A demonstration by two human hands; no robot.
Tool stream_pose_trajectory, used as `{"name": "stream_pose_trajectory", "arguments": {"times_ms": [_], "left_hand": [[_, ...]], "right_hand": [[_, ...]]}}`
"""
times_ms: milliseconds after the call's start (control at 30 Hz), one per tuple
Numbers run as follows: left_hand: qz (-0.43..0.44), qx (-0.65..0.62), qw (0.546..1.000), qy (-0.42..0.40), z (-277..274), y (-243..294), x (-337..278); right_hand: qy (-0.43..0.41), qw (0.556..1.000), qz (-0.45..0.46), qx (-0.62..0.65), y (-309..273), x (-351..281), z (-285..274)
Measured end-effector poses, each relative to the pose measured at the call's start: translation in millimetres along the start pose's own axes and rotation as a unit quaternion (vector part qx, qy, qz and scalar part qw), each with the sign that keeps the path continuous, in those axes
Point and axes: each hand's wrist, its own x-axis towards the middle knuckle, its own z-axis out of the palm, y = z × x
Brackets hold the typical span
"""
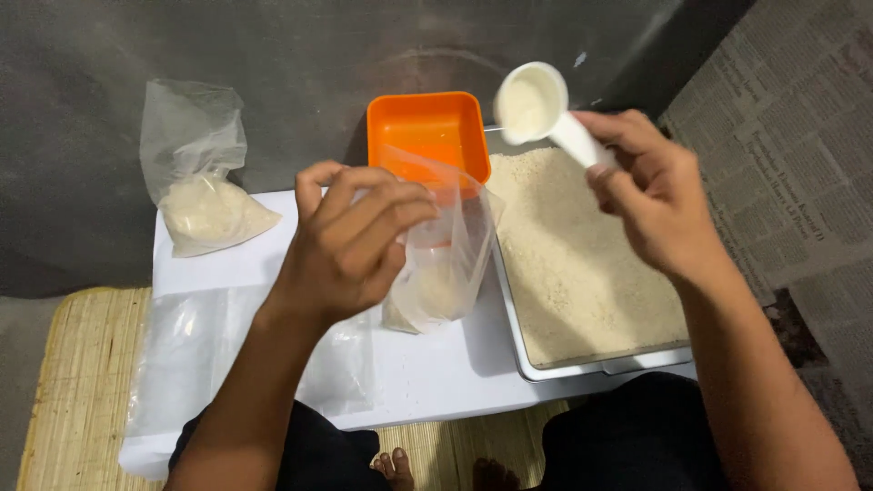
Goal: Scooping white powder from a large tray into small plastic bags using a measuring scoop.
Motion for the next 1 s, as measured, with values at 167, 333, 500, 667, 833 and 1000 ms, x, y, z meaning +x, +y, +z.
{"name": "stream_pose_trajectory", "arguments": {"times_ms": [167, 333, 500, 667, 833, 1000], "left_hand": [[-0.023, -0.012, 1.0, -0.011, -6.3, -1.5, 2.1], [-0.035, -0.024, 0.999, -0.018, -7.7, -3.1, 1.3], [-0.034, -0.023, 0.999, -0.012, -8.1, -4.6, 0.9], [-0.033, -0.016, 0.999, -0.014, -4.9, -6.8, -2.5], [-0.031, -0.017, 0.999, -0.011, -3.8, -6.9, -3.5], [-0.029, -0.009, 0.999, -0.01, -6.6, -4.7, -1.9]], "right_hand": [[-0.02, 0.991, -0.044, -0.122, -33.6, 3.3, 28.2], [-0.025, 0.976, -0.092, -0.197, -46.4, 0.3, 46.5], [0.011, 0.892, -0.204, -0.403, -35.2, -4.1, 52.6], [0.034, 0.828, -0.259, -0.497, -31.6, -5.2, 51.7], [0.056, 0.856, -0.24, -0.456, 1.6, -1.6, 31.8], [0.074, 0.962, -0.049, -0.259, 44.5, 4.5, -19.2]]}}
